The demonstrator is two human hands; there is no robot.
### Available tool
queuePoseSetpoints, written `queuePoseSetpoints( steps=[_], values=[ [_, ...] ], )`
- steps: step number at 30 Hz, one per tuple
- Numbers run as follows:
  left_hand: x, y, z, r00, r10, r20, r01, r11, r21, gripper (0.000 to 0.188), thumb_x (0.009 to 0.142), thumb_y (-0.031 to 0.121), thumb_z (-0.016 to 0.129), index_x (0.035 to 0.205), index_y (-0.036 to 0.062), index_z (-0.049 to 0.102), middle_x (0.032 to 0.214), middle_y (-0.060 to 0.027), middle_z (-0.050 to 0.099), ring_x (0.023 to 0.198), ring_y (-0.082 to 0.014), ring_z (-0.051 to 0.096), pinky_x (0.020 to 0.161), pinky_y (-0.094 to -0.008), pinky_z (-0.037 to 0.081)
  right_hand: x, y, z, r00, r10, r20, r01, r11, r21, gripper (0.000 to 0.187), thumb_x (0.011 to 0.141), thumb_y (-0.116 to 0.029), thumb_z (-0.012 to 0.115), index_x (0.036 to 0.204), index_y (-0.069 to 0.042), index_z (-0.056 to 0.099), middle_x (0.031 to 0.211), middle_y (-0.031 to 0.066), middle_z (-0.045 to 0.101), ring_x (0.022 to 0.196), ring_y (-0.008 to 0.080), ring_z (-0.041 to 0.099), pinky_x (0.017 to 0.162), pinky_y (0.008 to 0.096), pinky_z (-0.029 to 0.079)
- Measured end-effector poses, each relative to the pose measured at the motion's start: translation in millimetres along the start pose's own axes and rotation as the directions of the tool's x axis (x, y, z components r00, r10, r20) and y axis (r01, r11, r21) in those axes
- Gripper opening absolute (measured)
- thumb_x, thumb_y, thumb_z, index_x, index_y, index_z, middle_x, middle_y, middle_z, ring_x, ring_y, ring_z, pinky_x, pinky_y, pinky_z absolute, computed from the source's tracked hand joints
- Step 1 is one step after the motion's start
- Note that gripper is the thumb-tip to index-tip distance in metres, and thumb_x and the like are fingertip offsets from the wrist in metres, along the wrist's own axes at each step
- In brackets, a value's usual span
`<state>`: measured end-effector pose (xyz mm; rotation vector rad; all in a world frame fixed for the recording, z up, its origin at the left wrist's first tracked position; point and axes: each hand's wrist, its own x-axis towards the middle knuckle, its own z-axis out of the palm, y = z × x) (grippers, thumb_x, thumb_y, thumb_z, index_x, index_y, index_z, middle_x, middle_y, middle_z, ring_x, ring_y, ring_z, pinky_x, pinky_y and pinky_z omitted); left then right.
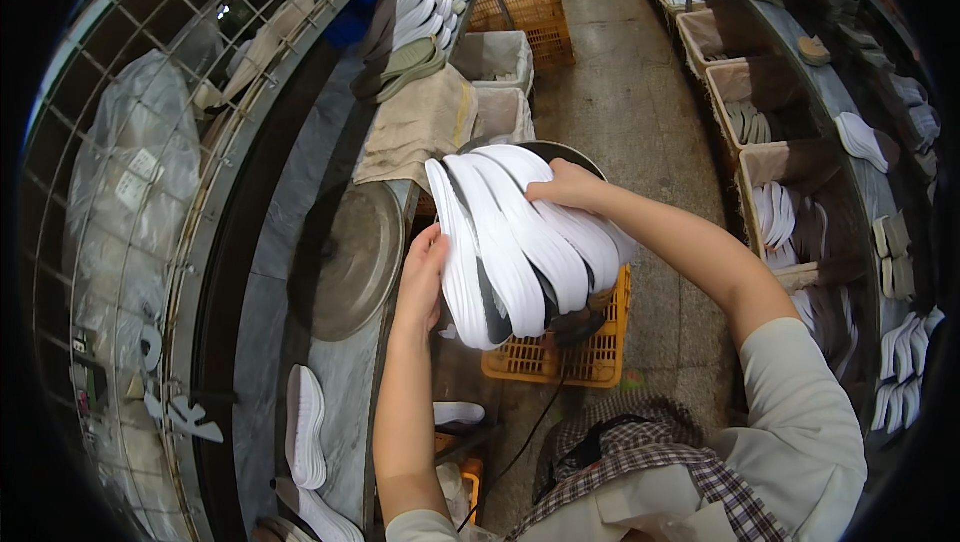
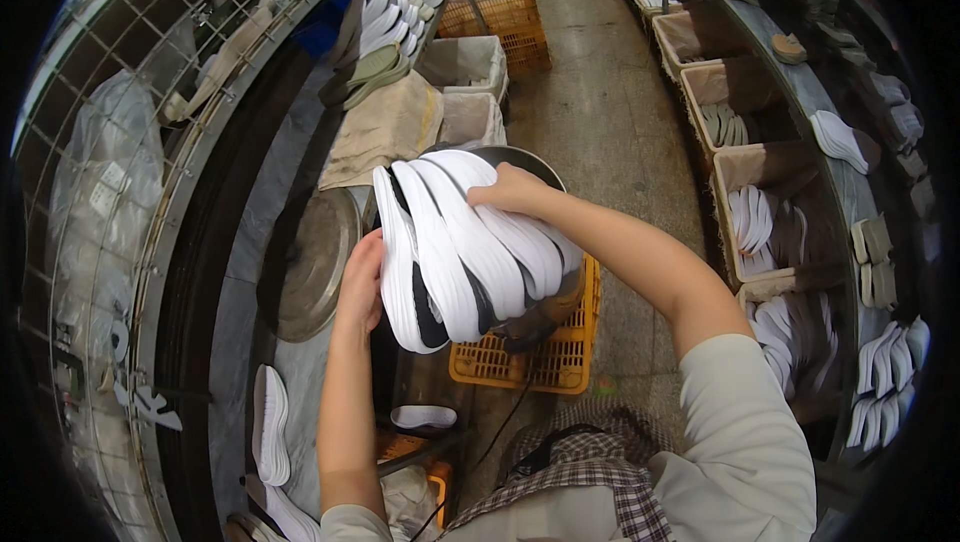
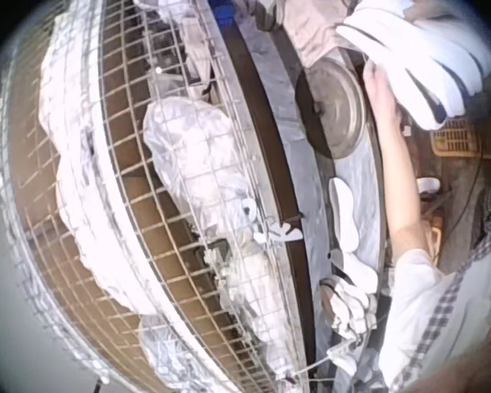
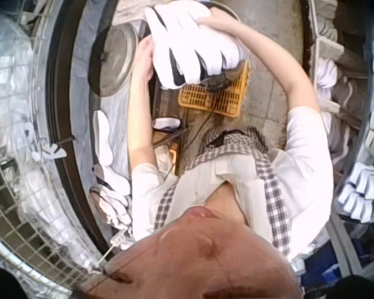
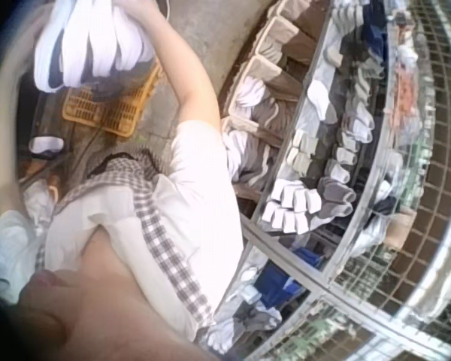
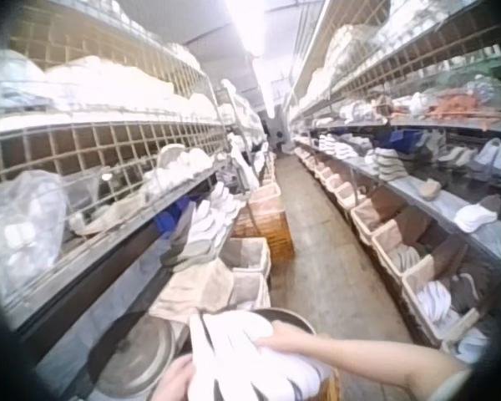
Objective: The person picks up white slippers from a metal shelf, stacks them, and places them into a yellow crate. They repeat this process, gathering slippers from different locations on the shelf and organizing them into the crate.
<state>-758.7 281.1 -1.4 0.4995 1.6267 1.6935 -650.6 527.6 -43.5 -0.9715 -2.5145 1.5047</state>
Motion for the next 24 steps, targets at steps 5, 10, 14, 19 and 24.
queuePoseSetpoints(
  steps=[5, 10, 14, 19, 24],
  values=[
    [74, -66, -27, 0.998, -0.069, -0.007, 0.069, 0.992, 0.11, 0.052, 0.082, -0.007, 0.055, 0.13, -0.0058, 0.033, 0.11, -0.0163, 0.061, 0.096, -0.0208, 0.061, 0.082, -0.0295, 0.048, 69, 19, 31, 0.999, 0.002, -0.041, -0.013, 0.962, -0.272, 0.086, 0.059, -0.054, 0.065, 0.112, 0.013, 0.051, 0.104, 0.029, 0.06, 0.098, 0.0354, 0.06, 0.083, 0.0351, 0.048],
    [127, -128, -46, 0.983, -0.179, -0.024, 0.181, 0.976, 0.119, 0.053, 0.081, -0.007, 0.055, 0.13, -0.0051, 0.033, 0.116, -0.0169, 0.057, 0.102, -0.0222, 0.058, 0.087, -0.0304, 0.045, 108, 41, 59, 0.976, 0.211, -0.061, -0.218, 0.905, -0.364, 0.078, 0.059, -0.051, 0.067, 0.116, 0.001, 0.053, 0.113, 0.0203, 0.06, 0.108, 0.0353, 0.055, 0.087, 0.0439, 0.047],
    [140, -159, -51, 0.973, -0.226, -0.043, 0.23, 0.961, 0.156, 0.056, 0.078, -0.006, 0.056, 0.129, -0.0053, 0.034, 0.116, -0.0163, 0.057, 0.102, -0.0225, 0.057, 0.088, -0.0315, 0.045, 117, 54, 75, 0.96, 0.266, -0.085, -0.275, 0.85, -0.45, 0.074, 0.059, -0.05, 0.069, 0.112, -0.001, 0.054, 0.109, 0.0175, 0.061, 0.106, 0.0323, 0.054, 0.086, 0.0442, 0.046],
    [147, -183, -54, 0.967, -0.253, -0.031, 0.254, 0.953, 0.164, 0.056, 0.077, -0.007, 0.056, 0.129, -0.0044, 0.035, 0.114, -0.0161, 0.057, 0.101, -0.023, 0.057, 0.086, -0.0318, 0.046, 116, 63, 87, 0.964, 0.236, -0.122, -0.265, 0.835, -0.483, 0.074, 0.059, -0.049, 0.071, 0.113, -0.001, 0.053, 0.113, 0.0161, 0.057, 0.107, 0.0323, 0.053, 0.087, 0.0435, 0.046],
    [151, -199, -57, 0.97, -0.238, -0.059, 0.245, 0.944, 0.219, 0.056, 0.076, -0.008, 0.057, 0.129, -0.0025, 0.037, 0.111, -0.0138, 0.057, 0.096, -0.0214, 0.058, 0.082, -0.0309, 0.048, 115, 65, 96, 0.974, 0.162, -0.159, -0.221, 0.828, -0.515, 0.073, 0.059, -0.048, 0.072, 0.11, 0.001, 0.054, 0.111, 0.0177, 0.055, 0.104, 0.0354, 0.054, 0.087, 0.0431, 0.048]
  ],
)
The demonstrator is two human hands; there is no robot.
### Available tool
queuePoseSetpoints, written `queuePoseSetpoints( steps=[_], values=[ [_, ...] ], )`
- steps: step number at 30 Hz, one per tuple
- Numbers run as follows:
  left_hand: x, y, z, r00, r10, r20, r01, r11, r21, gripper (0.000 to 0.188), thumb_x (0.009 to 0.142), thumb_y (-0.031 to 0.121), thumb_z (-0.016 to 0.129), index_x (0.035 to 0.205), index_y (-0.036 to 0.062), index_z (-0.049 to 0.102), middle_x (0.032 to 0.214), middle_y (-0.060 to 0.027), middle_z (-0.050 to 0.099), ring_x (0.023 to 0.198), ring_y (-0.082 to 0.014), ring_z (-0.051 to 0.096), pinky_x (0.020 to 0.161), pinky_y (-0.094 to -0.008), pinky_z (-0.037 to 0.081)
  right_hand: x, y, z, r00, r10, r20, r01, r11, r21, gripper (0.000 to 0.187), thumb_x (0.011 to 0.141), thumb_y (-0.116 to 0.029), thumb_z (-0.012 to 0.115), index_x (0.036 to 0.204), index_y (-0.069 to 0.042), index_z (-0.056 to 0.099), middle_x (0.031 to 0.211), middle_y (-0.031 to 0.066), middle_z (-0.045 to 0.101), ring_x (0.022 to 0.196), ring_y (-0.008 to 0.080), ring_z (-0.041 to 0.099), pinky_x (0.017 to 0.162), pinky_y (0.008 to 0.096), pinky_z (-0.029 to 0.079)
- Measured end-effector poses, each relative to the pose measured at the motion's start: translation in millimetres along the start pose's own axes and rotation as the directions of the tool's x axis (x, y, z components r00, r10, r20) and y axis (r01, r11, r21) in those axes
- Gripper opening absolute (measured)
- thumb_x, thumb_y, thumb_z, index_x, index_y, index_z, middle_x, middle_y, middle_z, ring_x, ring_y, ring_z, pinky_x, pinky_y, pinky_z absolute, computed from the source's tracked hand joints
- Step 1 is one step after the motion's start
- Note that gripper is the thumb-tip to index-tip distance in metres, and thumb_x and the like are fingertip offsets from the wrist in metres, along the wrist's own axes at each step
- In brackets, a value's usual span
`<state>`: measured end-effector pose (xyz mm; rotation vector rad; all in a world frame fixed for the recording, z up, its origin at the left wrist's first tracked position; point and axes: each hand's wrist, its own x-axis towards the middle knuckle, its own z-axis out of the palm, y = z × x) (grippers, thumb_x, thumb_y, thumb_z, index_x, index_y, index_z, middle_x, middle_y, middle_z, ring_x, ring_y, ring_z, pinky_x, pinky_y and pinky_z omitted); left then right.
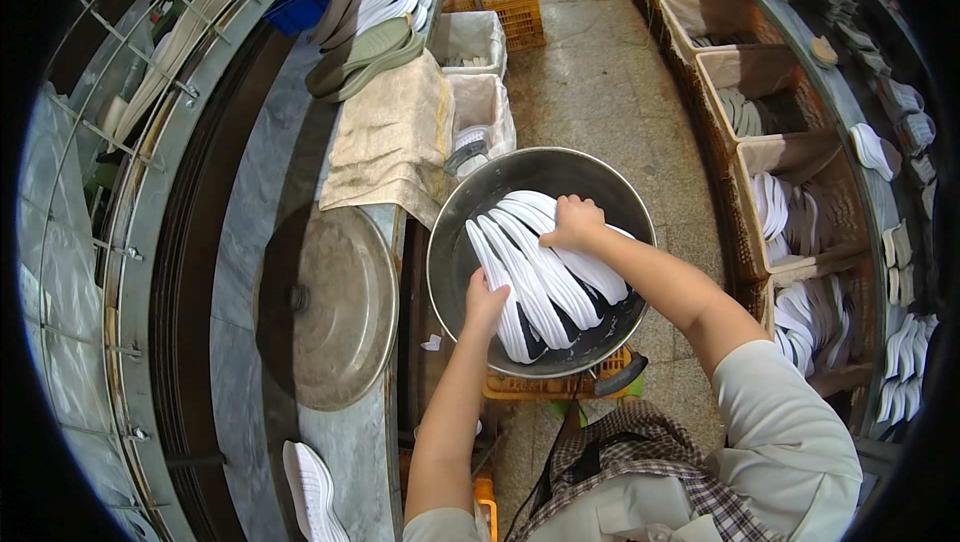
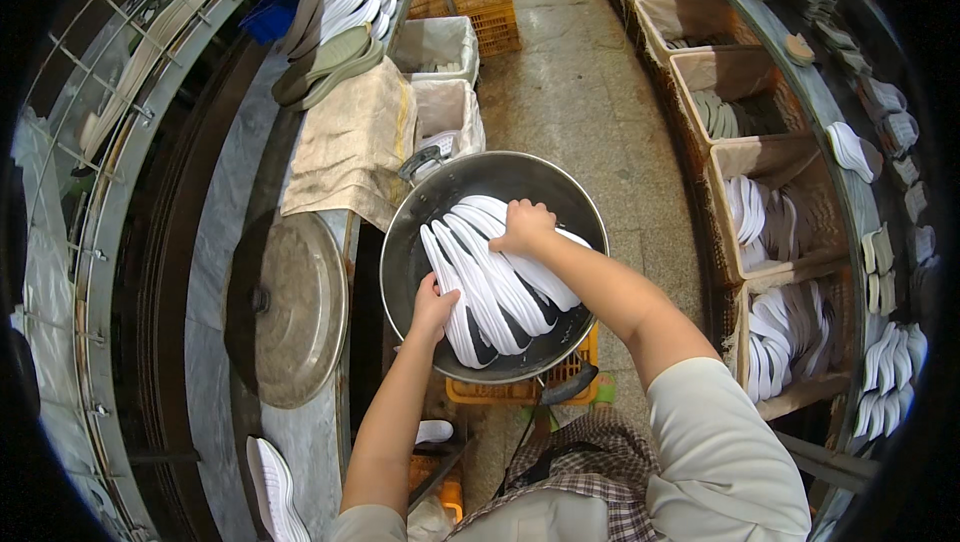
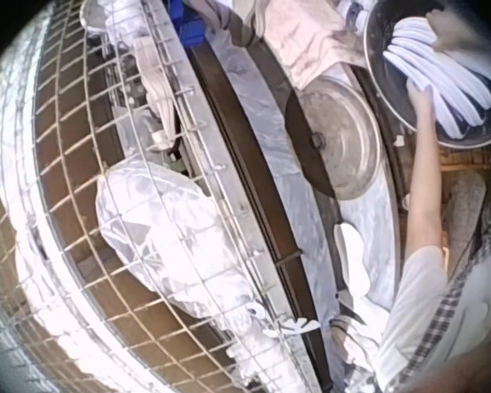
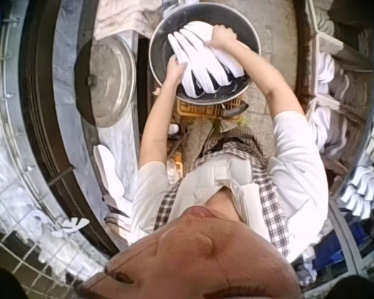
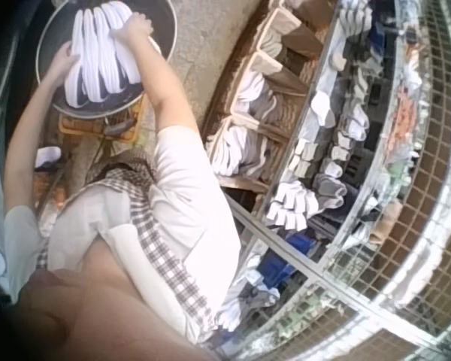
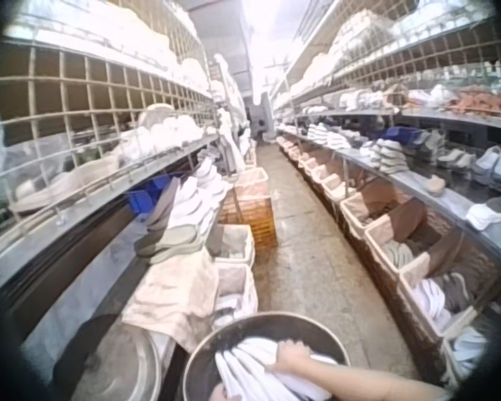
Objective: The person picks up white slippers from a metal shelf, stacks them, and places them into a yellow crate. They repeat this process, gathering slippers from different locations on the shelf and organizing them into the crate.
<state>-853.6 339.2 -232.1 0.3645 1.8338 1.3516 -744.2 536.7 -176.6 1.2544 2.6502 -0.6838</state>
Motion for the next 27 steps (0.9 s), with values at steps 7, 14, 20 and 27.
queuePoseSetpoints(
  steps=[7, 14, 20, 27],
  values=[
    [7, -14, 1, 1.0, -0.021, -0.012, 0.021, 0.999, 0.027, 0.058, 0.073, -0.008, 0.058, 0.127, -0.0045, 0.037, 0.11, -0.0179, 0.059, 0.098, -0.0254, 0.06, 0.085, -0.0329, 0.046, 1, -1, 2, 0.999, 0.029, 0.043, -0.027, 0.999, -0.036, 0.075, 0.059, -0.049, 0.073, 0.114, -0.001, 0.053, 0.116, 0.0142, 0.051, 0.108, 0.0326, 0.052, 0.088, 0.0446, 0.047],
    [6, -15, 3, 0.998, -0.042, -0.049, 0.043, 0.999, 0.032, 0.055, 0.075, -0.011, 0.057, 0.126, -0.0019, 0.039, 0.109, -0.0131, 0.058, 0.095, -0.0209, 0.058, 0.083, -0.0306, 0.047, -2, -2, 2, 0.999, 0.015, 0.033, -0.013, 0.999, -0.036, 0.073, 0.059, -0.047, 0.073, 0.113, -0.001, 0.054, 0.115, 0.0136, 0.052, 0.107, 0.0321, 0.052, 0.086, 0.0456, 0.047],
    [-14, 16, 4, 0.997, -0.064, -0.049, 0.063, 0.998, -0.022, 0.058, 0.076, -0.01, 0.058, 0.129, -0.0026, 0.034, 0.111, -0.0174, 0.057, 0.097, -0.0236, 0.059, 0.082, -0.0339, 0.049, -8, -1, -6, 0.999, -0.03, -0.025, 0.029, 0.999, -0.031, 0.072, 0.057, -0.047, 0.072, 0.11, 0.001, 0.056, 0.11, 0.0148, 0.055, 0.102, 0.0316, 0.056, 0.084, 0.0425, 0.049],
    [-50, 74, -6, 0.997, -0.072, -0.005, 0.069, 0.971, -0.23, 0.058, 0.08, -0.007, 0.059, 0.131, -0.0042, 0.031, 0.11, -0.0207, 0.058, 0.096, -0.0253, 0.06, 0.081, -0.0341, 0.05, -23, -10, -54, 0.986, -0.13, -0.107, 0.137, 0.989, 0.058, 0.066, 0.057, -0.048, 0.069, 0.099, 0.002, 0.062, 0.104, 0.0181, 0.06, 0.095, 0.0332, 0.061, 0.082, 0.0391, 0.05]
  ],
)
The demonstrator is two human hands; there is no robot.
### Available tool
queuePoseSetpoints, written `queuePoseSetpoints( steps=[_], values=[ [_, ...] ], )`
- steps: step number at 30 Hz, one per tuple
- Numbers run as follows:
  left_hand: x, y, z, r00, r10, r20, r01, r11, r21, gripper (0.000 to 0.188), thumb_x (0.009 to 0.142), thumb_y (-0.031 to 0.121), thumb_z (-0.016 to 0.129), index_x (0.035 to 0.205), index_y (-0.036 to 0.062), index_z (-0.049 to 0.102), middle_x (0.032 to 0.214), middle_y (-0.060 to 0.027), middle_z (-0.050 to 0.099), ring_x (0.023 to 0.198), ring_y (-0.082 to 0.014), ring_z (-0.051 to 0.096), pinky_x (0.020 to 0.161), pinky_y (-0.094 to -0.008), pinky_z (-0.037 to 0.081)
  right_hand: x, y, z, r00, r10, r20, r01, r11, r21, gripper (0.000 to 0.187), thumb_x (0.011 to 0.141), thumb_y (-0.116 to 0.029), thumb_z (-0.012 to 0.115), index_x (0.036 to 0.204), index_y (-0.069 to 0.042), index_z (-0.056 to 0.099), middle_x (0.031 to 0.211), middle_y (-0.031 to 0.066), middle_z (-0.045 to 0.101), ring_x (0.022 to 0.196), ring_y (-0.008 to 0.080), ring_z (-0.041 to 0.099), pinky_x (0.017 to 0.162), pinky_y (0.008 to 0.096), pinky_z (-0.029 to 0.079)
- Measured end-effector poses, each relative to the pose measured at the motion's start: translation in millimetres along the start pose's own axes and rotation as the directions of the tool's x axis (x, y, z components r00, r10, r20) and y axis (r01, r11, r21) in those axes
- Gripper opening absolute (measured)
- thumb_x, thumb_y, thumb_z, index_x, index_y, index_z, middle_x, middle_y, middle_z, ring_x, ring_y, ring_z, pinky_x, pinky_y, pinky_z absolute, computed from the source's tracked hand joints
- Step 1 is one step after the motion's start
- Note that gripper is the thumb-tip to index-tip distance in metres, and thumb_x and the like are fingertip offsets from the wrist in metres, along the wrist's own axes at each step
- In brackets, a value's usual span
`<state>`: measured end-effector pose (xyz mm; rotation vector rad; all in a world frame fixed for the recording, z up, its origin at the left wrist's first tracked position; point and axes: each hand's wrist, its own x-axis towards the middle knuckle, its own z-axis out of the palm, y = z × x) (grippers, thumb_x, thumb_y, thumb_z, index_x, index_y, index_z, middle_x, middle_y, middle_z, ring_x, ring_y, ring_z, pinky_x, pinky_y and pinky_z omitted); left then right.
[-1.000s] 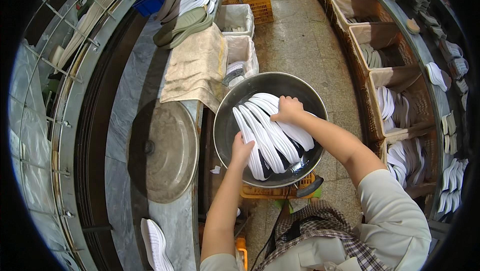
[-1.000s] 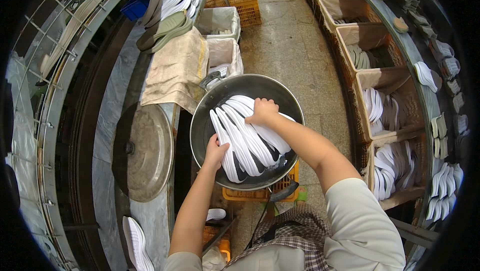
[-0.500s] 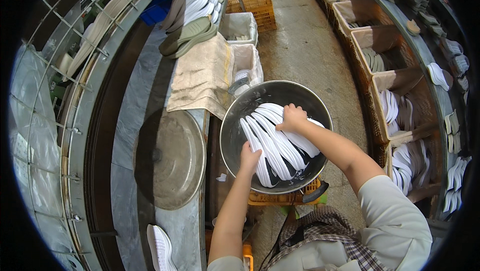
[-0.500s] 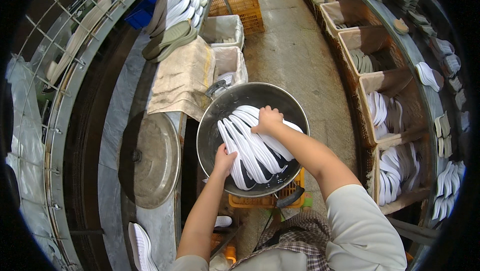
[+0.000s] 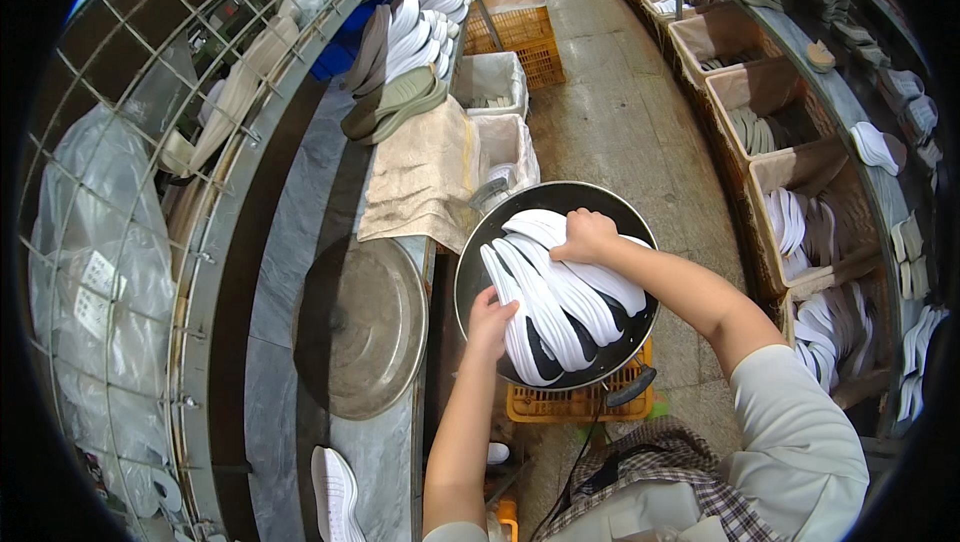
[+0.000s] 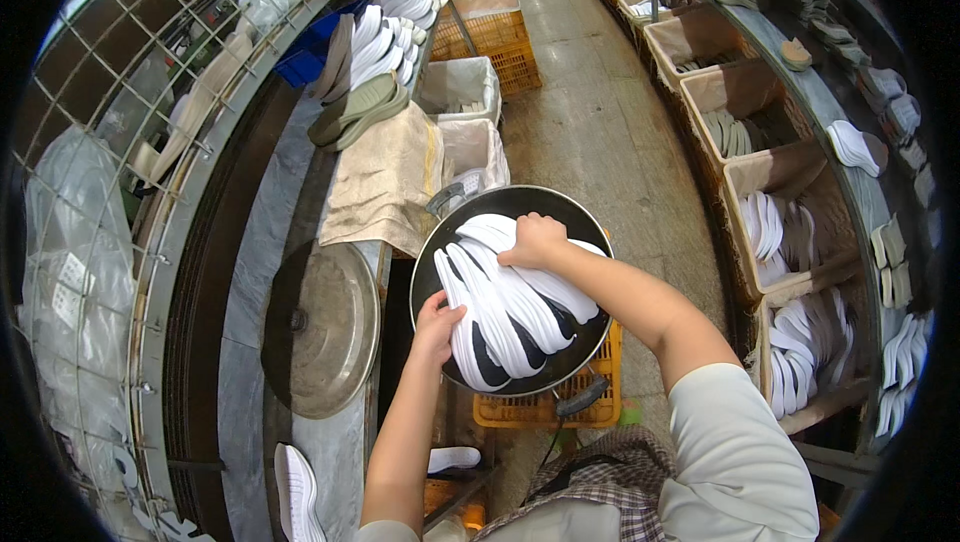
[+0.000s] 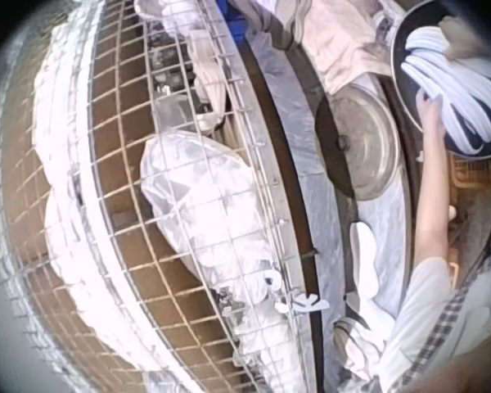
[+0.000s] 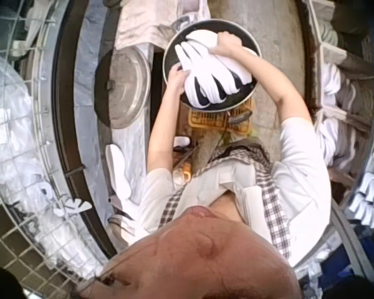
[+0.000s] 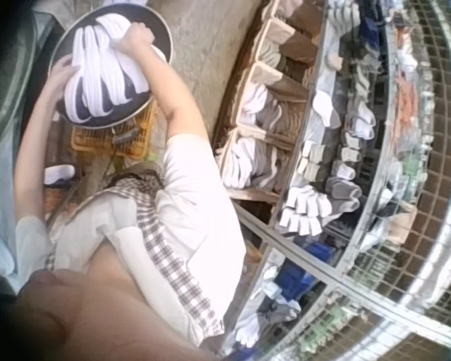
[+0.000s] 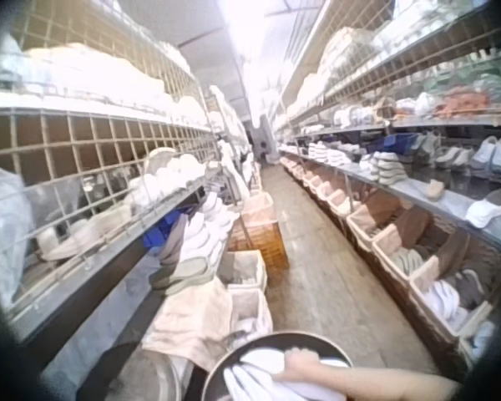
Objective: The person picks up white slippers from a metal shelf, stacks them, and places them into a yellow crate. They repeat this process, gathering slippers from different locations on the shelf and organizing them into the crate.
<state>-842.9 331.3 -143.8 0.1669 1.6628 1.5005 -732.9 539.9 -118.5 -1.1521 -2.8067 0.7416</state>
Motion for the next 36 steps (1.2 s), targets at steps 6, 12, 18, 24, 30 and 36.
queuePoseSetpoints(
  steps=[6, 12, 18, 24, 30, 36],
  values=[
    [-36, 51, 6, 0.983, 0.177, 0.04, -0.175, 0.983, -0.046, 0.05, 0.08, -0.009, 0.056, 0.127, -0.0045, 0.038, 0.105, -0.0188, 0.061, 0.093, -0.0251, 0.062, 0.081, -0.0361, 0.052, -15, -20, -65, 0.993, -0.104, -0.056, 0.106, 0.993, 0.044, 0.066, 0.058, -0.051, 0.068, 0.097, 0.002, 0.065, 0.1, 0.0185, 0.063, 0.092, 0.0321, 0.063, 0.078, 0.0382, 0.051],
    [-70, 52, 27, 0.973, 0.23, 0.027, -0.227, 0.971, -0.081, 0.049, 0.081, -0.006, 0.058, 0.126, -0.0033, 0.039, 0.109, -0.0177, 0.06, 0.095, -0.0242, 0.061, 0.083, -0.0362, 0.051, -33, -13, -80, 0.974, -0.167, -0.153, 0.169, 0.986, 0.001, 0.068, 0.057, -0.053, 0.068, 0.098, 0.002, 0.065, 0.099, 0.0187, 0.063, 0.092, 0.0317, 0.063, 0.077, 0.0387, 0.051],
    [-87, 46, 55, 0.987, 0.159, -0.015, -0.158, 0.986, 0.053, 0.044, 0.079, -0.004, 0.06, 0.121, -0.0042, 0.047, 0.1, -0.0154, 0.063, 0.087, -0.0219, 0.062, 0.077, -0.0336, 0.052, -55, 27, -71, 0.996, -0.061, -0.057, 0.071, 0.982, 0.176, 0.071, 0.057, -0.054, 0.066, 0.101, 0.002, 0.064, 0.105, 0.0219, 0.061, 0.096, 0.0342, 0.061, 0.08, 0.0389, 0.05],
    [-120, 130, 102, 0.934, 0.298, 0.198, -0.342, 0.907, 0.247, 0.048, 0.081, 0.006, 0.065, 0.124, -0.0055, 0.046, 0.1, -0.0125, 0.063, 0.083, -0.0194, 0.062, 0.07, -0.0267, 0.05, -83, 71, -108, 0.997, 0.065, -0.05, -0.021, 0.792, 0.61, 0.07, 0.063, -0.044, 0.063, 0.104, 0.012, 0.06, 0.099, 0.0275, 0.063, 0.088, 0.0335, 0.064, 0.076, 0.0364, 0.05],
    [-178, 172, 192, 0.754, 0.19, 0.628, -0.502, 0.785, 0.364, 0.045, 0.093, 0.037, 0.049, 0.121, 0.0016, 0.049, 0.095, -0.0022, 0.06, 0.081, -0.0082, 0.054, 0.072, -0.0238, 0.043, -186, 125, -103, 0.978, 0.199, 0.055, -0.08, 0.122, 0.989, 0.064, 0.075, -0.035, 0.06, 0.113, 0.016, 0.053, 0.108, 0.0276, 0.059, 0.089, 0.0305, 0.064, 0.075, 0.036, 0.05],
    [-251, 108, 272, 0.419, 0.05, 0.906, -0.751, 0.579, 0.316, 0.049, 0.095, 0.044, 0.043, 0.124, 0.0048, 0.051, 0.097, -0.0046, 0.059, 0.094, -0.0132, 0.05, 0.087, -0.0282, 0.035, -334, 181, -44, 0.876, 0.477, 0.071, 0.072, -0.274, 0.959, 0.043, 0.079, -0.035, 0.055, 0.105, 0.0, 0.058, 0.09, 0.0129, 0.061, 0.073, 0.0172, 0.06, 0.061, 0.0302, 0.049]
  ],
)
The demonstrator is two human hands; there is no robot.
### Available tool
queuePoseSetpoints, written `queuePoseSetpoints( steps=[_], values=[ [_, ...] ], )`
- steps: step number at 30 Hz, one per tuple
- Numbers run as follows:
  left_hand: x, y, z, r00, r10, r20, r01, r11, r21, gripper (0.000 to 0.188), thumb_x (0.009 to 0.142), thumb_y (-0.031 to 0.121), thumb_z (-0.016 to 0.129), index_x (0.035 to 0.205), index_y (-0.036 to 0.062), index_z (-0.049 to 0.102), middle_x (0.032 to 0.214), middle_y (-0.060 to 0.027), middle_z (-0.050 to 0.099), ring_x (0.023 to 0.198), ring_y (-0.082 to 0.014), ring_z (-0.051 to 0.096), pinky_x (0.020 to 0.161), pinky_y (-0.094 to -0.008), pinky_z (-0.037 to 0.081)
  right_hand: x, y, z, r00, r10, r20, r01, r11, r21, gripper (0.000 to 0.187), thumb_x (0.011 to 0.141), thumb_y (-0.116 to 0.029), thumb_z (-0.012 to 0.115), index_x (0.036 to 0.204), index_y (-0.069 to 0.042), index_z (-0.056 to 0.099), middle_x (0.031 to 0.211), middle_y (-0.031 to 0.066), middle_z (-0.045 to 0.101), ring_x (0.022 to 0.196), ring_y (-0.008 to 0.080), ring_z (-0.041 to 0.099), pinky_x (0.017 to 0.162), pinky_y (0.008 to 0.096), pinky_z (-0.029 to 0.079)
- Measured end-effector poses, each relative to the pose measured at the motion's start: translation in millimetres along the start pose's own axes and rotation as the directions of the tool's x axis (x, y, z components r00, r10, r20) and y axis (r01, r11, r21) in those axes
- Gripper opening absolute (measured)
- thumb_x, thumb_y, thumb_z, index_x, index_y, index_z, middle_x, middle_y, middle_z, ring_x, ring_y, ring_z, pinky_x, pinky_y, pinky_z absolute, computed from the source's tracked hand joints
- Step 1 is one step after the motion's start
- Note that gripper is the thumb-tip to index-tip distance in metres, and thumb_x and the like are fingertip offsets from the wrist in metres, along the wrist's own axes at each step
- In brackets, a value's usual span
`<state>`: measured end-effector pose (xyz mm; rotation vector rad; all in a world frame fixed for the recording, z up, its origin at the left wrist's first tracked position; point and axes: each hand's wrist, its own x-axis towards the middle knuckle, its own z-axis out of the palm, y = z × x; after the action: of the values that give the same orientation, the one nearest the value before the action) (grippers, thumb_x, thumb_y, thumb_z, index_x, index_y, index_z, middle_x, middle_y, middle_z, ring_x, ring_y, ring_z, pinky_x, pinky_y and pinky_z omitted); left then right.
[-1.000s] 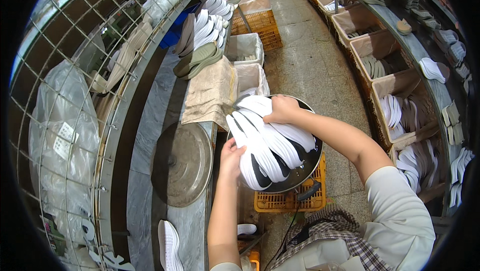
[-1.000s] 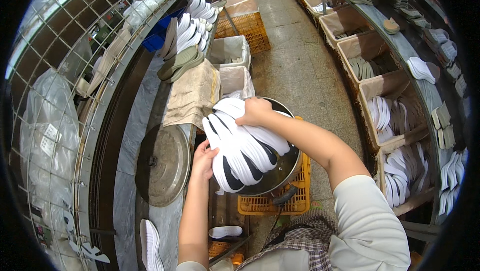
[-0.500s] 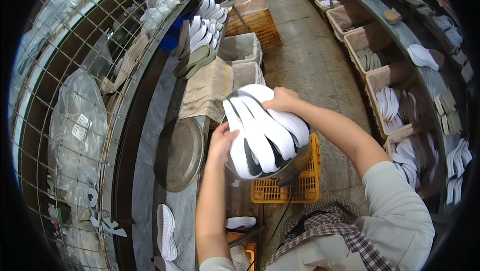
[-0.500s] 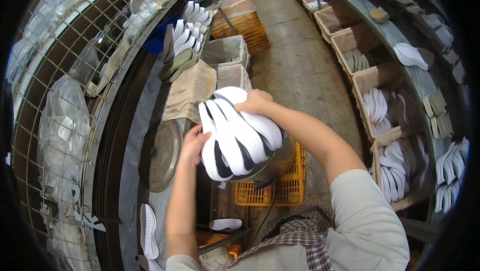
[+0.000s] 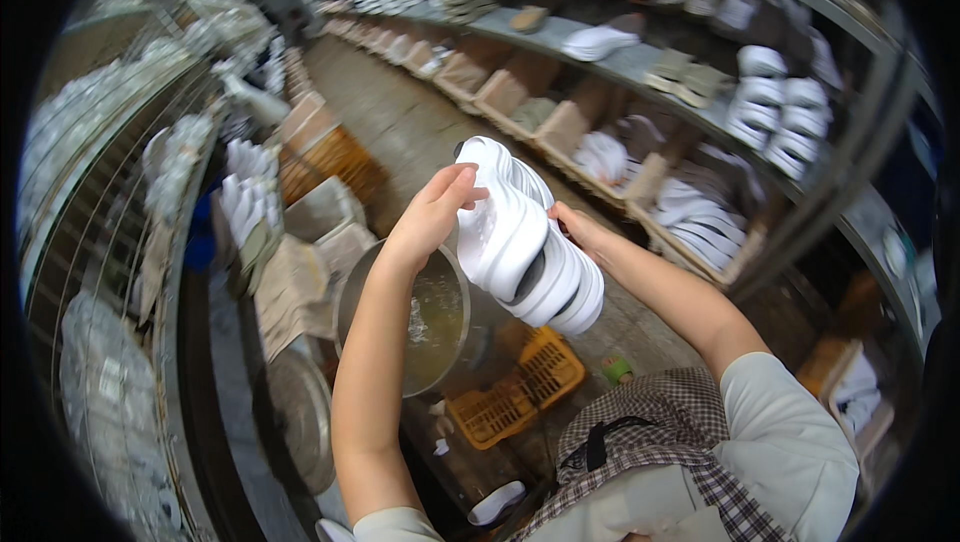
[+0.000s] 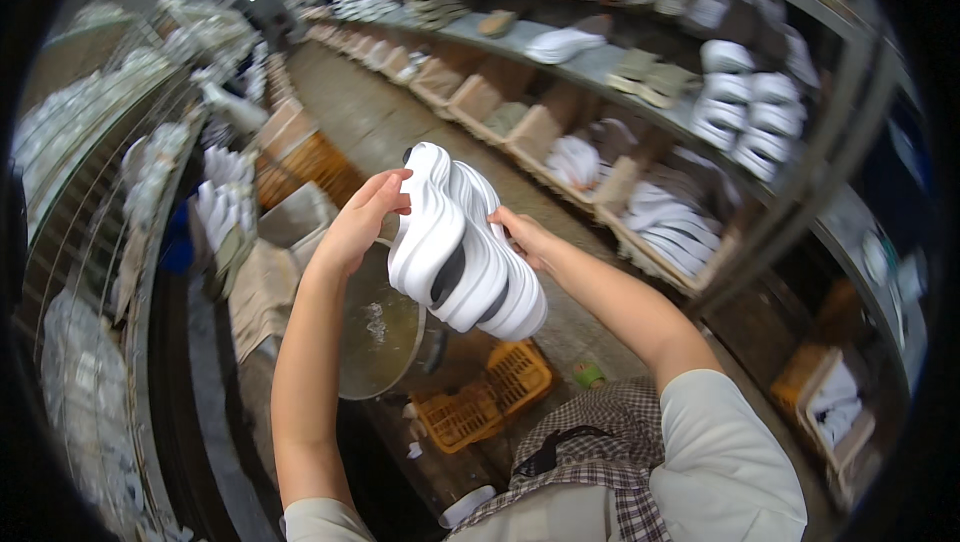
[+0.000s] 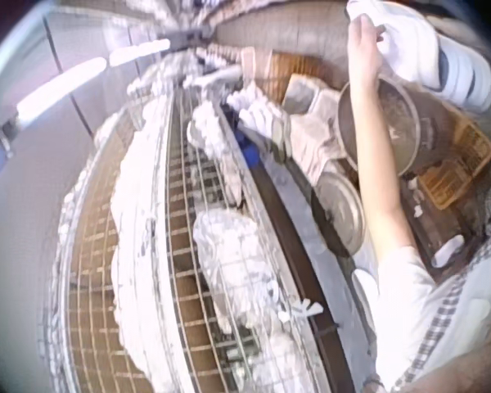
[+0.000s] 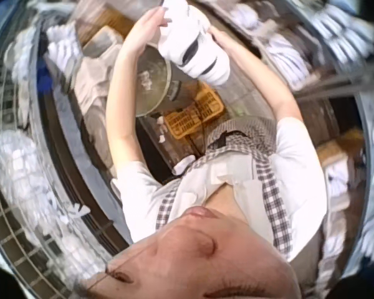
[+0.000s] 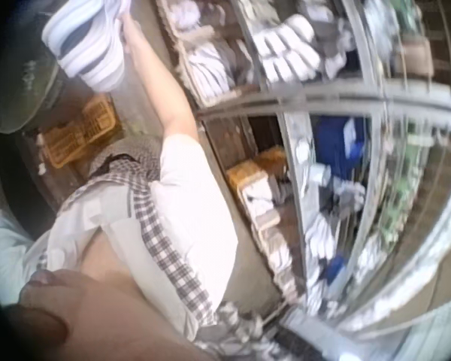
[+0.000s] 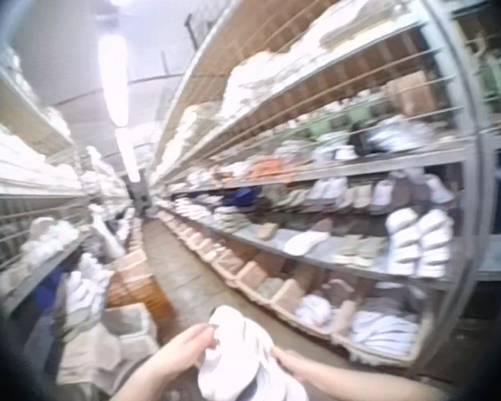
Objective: The person picks up white slippers from a metal shelf, stacks them, and places them into a yellow crate. They repeat this process, gathering slippers from different locations on the shelf and organizing them into the crate.
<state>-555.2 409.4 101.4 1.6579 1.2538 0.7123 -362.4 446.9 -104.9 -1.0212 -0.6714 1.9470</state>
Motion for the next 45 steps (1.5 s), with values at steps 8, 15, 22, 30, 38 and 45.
queuePoseSetpoints(
  steps=[8, 15, 22, 30, 38, 45],
  values=[
    [7, 18, 208, 0.892, 0.412, 0.185, -0.359, 0.895, -0.263, 0.042, 0.095, 0.029, 0.047, 0.127, 0.0021, 0.045, 0.113, -0.0101, 0.06, 0.108, -0.0156, 0.05, 0.096, -0.0313, 0.032, -222, 34, -157, 0.918, -0.358, -0.172, 0.384, 0.91, 0.157, 0.068, 0.077, -0.037, 0.053, 0.133, -0.002, 0.038, 0.128, 0.0219, 0.044, 0.119, 0.0314, 0.044, 0.101, 0.0425, 0.036],
    [-67, -64, 478, 0.649, -0.052, 0.759, 0.615, 0.623, -0.483, 0.049, 0.091, 0.027, 0.055, 0.132, 0.0054, 0.039, 0.117, -0.0126, 0.057, 0.103, -0.024, 0.058, 0.083, -0.0369, 0.051, -454, 91, -249, 0.705, -0.189, -0.683, 0.48, 0.837, 0.263, 0.058, 0.077, -0.037, 0.054, 0.123, -0.002, 0.047, 0.119, 0.018, 0.052, 0.106, 0.0282, 0.053, 0.085, 0.044, 0.043],
    [-202, -64, 715, 0.181, -0.203, 0.962, 0.851, 0.522, -0.05, 0.048, 0.09, 0.023, 0.056, 0.131, 0.005, 0.039, 0.118, -0.012, 0.057, 0.104, -0.0244, 0.058, 0.084, -0.0377, 0.051, -654, 175, -336, 0.491, -0.099, -0.866, 0.65, 0.704, 0.288, 0.058, 0.078, -0.039, 0.052, 0.124, -0.004, 0.047, 0.116, 0.0173, 0.053, 0.108, 0.0278, 0.05, 0.09, 0.0433, 0.038],
    [-319, -43, 950, -0.047, -0.225, 0.973, 0.855, 0.495, 0.155, 0.048, 0.09, 0.019, 0.057, 0.131, 0.0045, 0.039, 0.119, -0.0113, 0.056, 0.105, -0.0248, 0.057, 0.086, -0.0386, 0.05, -920, 249, -408, 0.438, -0.19, -0.879, 0.691, 0.696, 0.194, 0.069, 0.092, -0.044, 0.045, 0.142, -0.002, 0.023, 0.143, 0.0241, 0.027, 0.134, 0.0328, 0.026, 0.106, 0.0444, 0.03],
    [-342, -31, 1129, -0.001, -0.067, 0.998, 0.516, 0.855, 0.058, 0.052, 0.088, 0.011, 0.057, 0.134, 0.0049, 0.035, 0.126, -0.0105, 0.05, 0.112, -0.023, 0.052, 0.093, -0.0366, 0.046, -995, 324, -514, 0.233, -0.199, -0.952, 0.611, 0.792, -0.016, 0.065, 0.086, -0.028, 0.053, 0.139, 0.003, 0.03, 0.123, 0.0277, 0.049, 0.109, 0.0338, 0.055, 0.091, 0.0385, 0.046],
    [-201, 16, 1280, 0.081, 0.096, 0.992, -0.086, 0.992, -0.089, 0.058, 0.087, 0.007, 0.057, 0.138, 0.0038, 0.028, 0.111, -0.0128, 0.056, 0.104, -0.0201, 0.052, 0.094, -0.0335, 0.041, -927, 356, -661, -0.214, -0.167, -0.962, 0.516, 0.817, -0.257, 0.051, 0.093, -0.01, 0.042, 0.141, -0.001, 0.024, 0.117, 0.0183, 0.054, 0.102, 0.0224, 0.058, 0.089, 0.0323, 0.046]
  ],
)
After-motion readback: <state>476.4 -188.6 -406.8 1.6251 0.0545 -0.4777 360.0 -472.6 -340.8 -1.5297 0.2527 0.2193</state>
